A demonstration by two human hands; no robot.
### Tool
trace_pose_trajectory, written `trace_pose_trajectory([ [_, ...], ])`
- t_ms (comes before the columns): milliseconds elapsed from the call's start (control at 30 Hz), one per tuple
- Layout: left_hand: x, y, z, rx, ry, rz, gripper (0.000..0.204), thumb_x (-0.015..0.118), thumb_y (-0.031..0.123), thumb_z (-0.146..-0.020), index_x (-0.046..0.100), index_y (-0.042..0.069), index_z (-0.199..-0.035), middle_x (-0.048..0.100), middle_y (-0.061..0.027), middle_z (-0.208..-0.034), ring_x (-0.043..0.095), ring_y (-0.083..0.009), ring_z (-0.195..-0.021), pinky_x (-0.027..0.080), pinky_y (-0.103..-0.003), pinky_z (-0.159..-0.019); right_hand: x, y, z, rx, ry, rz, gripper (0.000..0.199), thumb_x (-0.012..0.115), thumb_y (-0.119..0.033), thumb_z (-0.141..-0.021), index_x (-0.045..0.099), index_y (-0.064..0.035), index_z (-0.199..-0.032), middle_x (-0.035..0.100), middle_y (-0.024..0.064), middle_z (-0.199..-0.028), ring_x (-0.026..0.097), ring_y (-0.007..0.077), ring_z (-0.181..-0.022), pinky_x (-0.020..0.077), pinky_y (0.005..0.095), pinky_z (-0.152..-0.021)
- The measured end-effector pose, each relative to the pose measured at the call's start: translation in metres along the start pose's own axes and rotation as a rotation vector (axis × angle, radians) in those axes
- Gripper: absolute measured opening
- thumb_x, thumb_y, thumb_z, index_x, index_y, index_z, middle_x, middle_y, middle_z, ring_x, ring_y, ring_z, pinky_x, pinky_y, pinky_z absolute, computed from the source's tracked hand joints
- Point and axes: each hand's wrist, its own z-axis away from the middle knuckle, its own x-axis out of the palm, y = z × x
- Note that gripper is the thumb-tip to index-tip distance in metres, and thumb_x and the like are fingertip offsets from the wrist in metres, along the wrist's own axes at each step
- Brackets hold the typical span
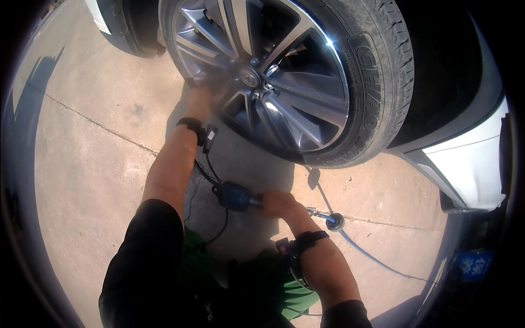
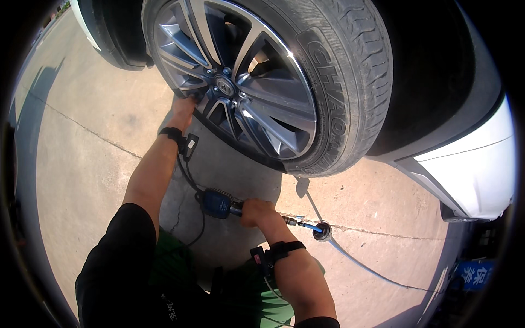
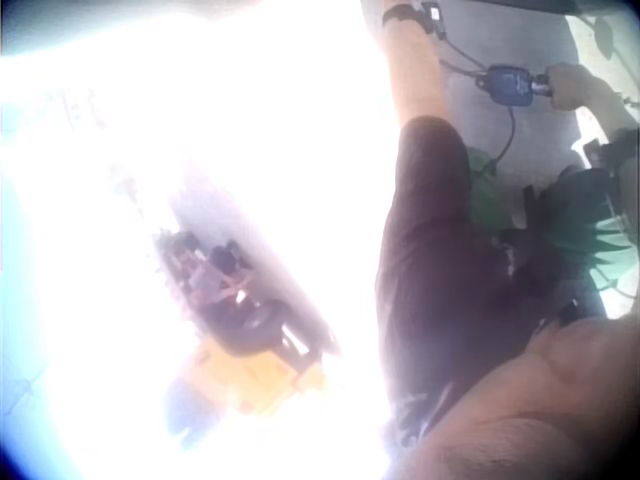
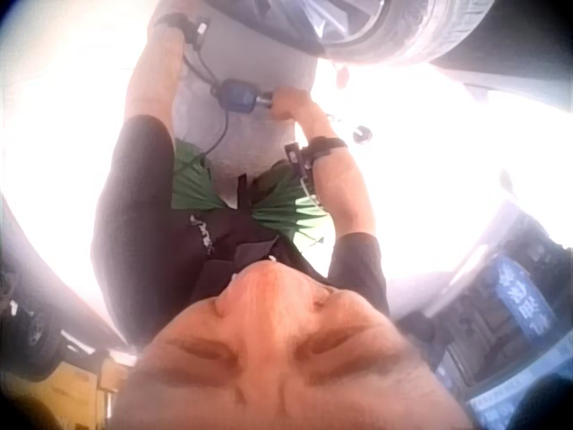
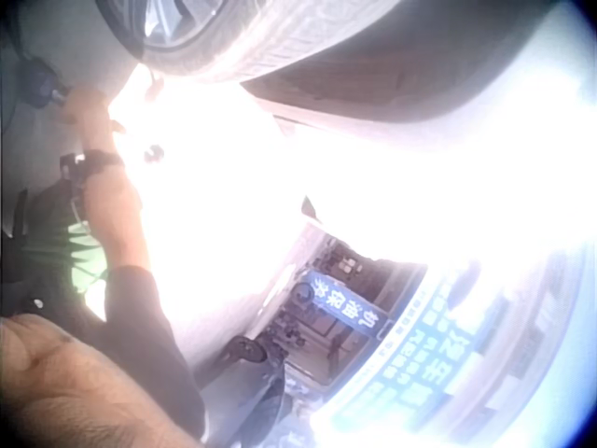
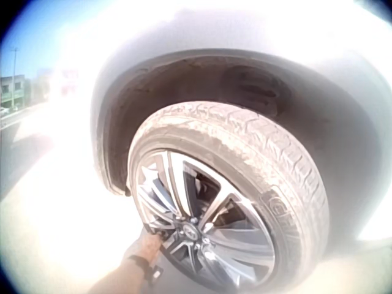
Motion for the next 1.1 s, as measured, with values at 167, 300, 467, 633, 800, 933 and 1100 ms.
trace_pose_trajectory([
  [167,-0.039,0.0,0.0,0.038,0.075,0.01,0.04,0.069,0.024,-0.089,0.067,-0.006,-0.115,0.07,-0.0165,-0.109,0.066,-0.0258,-0.101,0.049,-0.037,-0.084,-0.024,-0.024,0.016,-0.047,0.008,-0.067,0.037,0.061,-0.018,-0.081,0.069,-0.0052,-0.114,0.069,0.0165,-0.119,0.065,0.0318,-0.115,0.0473,0.0447,-0.1],
  [300,-0.04,0.031,0.023,0.061,0.125,-0.186,0.021,0.054,0.015,-0.093,0.072,0.006,-0.098,0.071,-0.0213,-0.098,0.069,-0.0379,-0.094,0.056,-0.048,-0.08,-0.023,-0.019,0.011,-0.033,0.003,-0.066,0.036,0.06,-0.017,-0.081,0.069,-0.0058,-0.114,0.069,0.016,-0.119,0.064,0.0316,-0.116,0.0471,0.044,-0.1],
  [467,-0.04,0.042,0.031,0.121,0.106,-0.001,0.031,0.068,0.025,-0.089,0.072,-0.004,-0.098,0.072,-0.017,-0.087,0.068,-0.0302,-0.082,0.051,-0.04,-0.076,-0.029,-0.017,0.013,-0.023,0.043,-0.066,0.038,0.062,-0.017,-0.081,0.067,-0.0055,-0.117,0.069,0.0159,-0.118,0.064,0.0313,-0.116,0.0475,0.0439,-0.1],
  [633,-0.062,-0.009,0.015,0.131,0.077,0.119,0.024,0.068,0.02,-0.087,0.073,-0.001,-0.098,0.072,-0.0121,-0.089,0.066,-0.0241,-0.082,0.05,-0.038,-0.073,-0.031,-0.042,0.016,-0.042,0.038,-0.061,0.036,0.062,-0.018,-0.082,0.067,-0.0023,-0.114,0.069,0.0186,-0.116,0.066,0.0331,-0.113,0.0502,0.0438,-0.097],
  [800,-0.104,0.044,0.117,-0.02,-0.066,0.217,0.025,0.067,0.015,-0.085,0.072,0.002,-0.105,0.067,-0.0048,-0.087,0.06,-0.0142,-0.081,0.045,-0.029,-0.069,-0.006,-0.058,0.04,-0.033,0.025,-0.092,0.04,0.06,-0.018,-0.083,0.064,-0.01,-0.122,0.068,0.0191,-0.115,0.065,0.0349,-0.111,0.0539,0.0479,-0.091],
  [933,-0.189,0.154,0.189,-0.334,-0.193,0.628,0.023,0.062,0.016,-0.089,0.07,0.003,-0.106,0.061,-0.0021,-0.081,0.055,-0.0108,-0.075,0.042,-0.027,-0.065,0.019,-0.079,0.066,-0.095,0.069,-0.134,0.038,0.06,-0.02,-0.084,0.064,-0.0079,-0.12,0.068,0.0202,-0.113,0.066,0.038,-0.109,0.0538,0.0492,-0.09],
  [1100,-0.335,0.242,0.282,-0.46,-0.13,0.759,0.021,0.054,0.016,-0.095,0.067,0.0,-0.102,0.059,-0.0015,-0.081,0.052,-0.0098,-0.072,0.039,-0.024,-0.061,0.041,-0.079,0.121,-0.066,0.082,-0.341,0.046,0.061,-0.034,-0.087,0.062,-0.0017,-0.12,0.069,0.0249,-0.109,0.063,0.0446,-0.109,0.0517,0.0498,-0.093],
])
